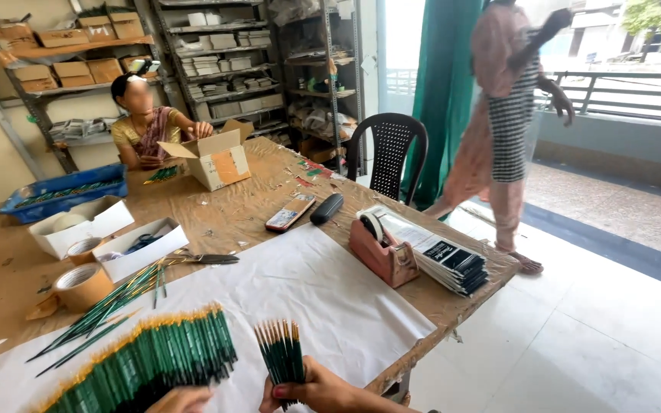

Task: Sorting and bundling green-handled paintbrushes on a work table.

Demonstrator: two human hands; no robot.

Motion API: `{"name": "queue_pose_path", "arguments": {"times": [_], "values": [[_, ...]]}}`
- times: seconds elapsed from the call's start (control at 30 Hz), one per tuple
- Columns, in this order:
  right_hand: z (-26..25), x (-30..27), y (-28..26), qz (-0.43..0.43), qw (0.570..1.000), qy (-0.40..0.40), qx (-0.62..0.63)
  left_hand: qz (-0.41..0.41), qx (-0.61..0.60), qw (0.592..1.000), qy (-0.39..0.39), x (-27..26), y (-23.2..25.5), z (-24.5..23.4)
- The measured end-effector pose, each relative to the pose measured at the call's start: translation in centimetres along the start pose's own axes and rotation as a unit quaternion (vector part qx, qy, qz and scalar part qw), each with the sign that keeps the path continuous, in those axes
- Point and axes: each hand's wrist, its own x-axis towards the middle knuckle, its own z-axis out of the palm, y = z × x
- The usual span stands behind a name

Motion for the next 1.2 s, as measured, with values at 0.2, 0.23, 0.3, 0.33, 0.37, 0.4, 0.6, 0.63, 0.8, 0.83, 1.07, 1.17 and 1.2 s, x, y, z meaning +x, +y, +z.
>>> {"name": "queue_pose_path", "arguments": {"times": [0.2,0.23,0.3,0.33,0.37,0.4,0.6,0.63,0.8,0.83,1.07,1.17,1.2], "values": [[0.8,0.8,0.3,0.099,0.980,0.169,0.036,-0.235,-0.268,0.923,-0.142,21.9,33.7,-2.9],[0.7,0.7,0.6,0.105,0.982,0.148,0.043,-0.253,-0.264,0.922,-0.128,21.6,33.1,-1.6],[-0.3,0.5,1.1,0.128,0.957,0.254,0.055,-0.127,-0.343,0.928,-0.070,21.6,31.6,1.1],[-0.5,0.6,1.7,0.133,0.960,0.241,0.059,-0.138,-0.339,0.928,-0.061,21.0,31.5,0.9],[-0.9,0.3,2.3,0.129,0.965,0.224,0.045,-0.146,-0.327,0.933,-0.048,20.5,31.6,1.3],[-1.3,-0.1,3.0,0.124,0.970,0.206,0.031,-0.153,-0.313,0.937,-0.034,20.0,31.6,1.6],[-1.2,-0.8,3.4,0.171,0.965,0.187,-0.065,-0.106,-0.279,0.954,0.024,20.0,34.3,0.8],[-1.2,-0.9,3.1,0.176,0.964,0.186,-0.065,-0.109,-0.283,0.953,0.025,20.1,34.3,0.8],[-1.3,-1.1,4.0,0.175,0.967,0.173,-0.059,-0.109,-0.268,0.957,0.033,20.1,34.8,0.2],[-1.2,-1.1,3.8,0.176,0.967,0.173,-0.059,-0.109,-0.269,0.957,0.033,20.0,34.6,0.3],[-0.5,-0.9,2.0,0.117,0.978,0.171,-0.022,-0.111,-0.349,0.930,-0.005,19.6,33.1,1.1],[-0.1,-0.8,1.4,0.114,0.976,0.183,-0.018,-0.111,-0.366,0.924,-0.021,19.4,32.8,1.1],[0.0,-0.8,1.4,0.122,0.973,0.196,0.003,-0.111,-0.375,0.920,-0.026,19.4,32.5,1.2]]}}
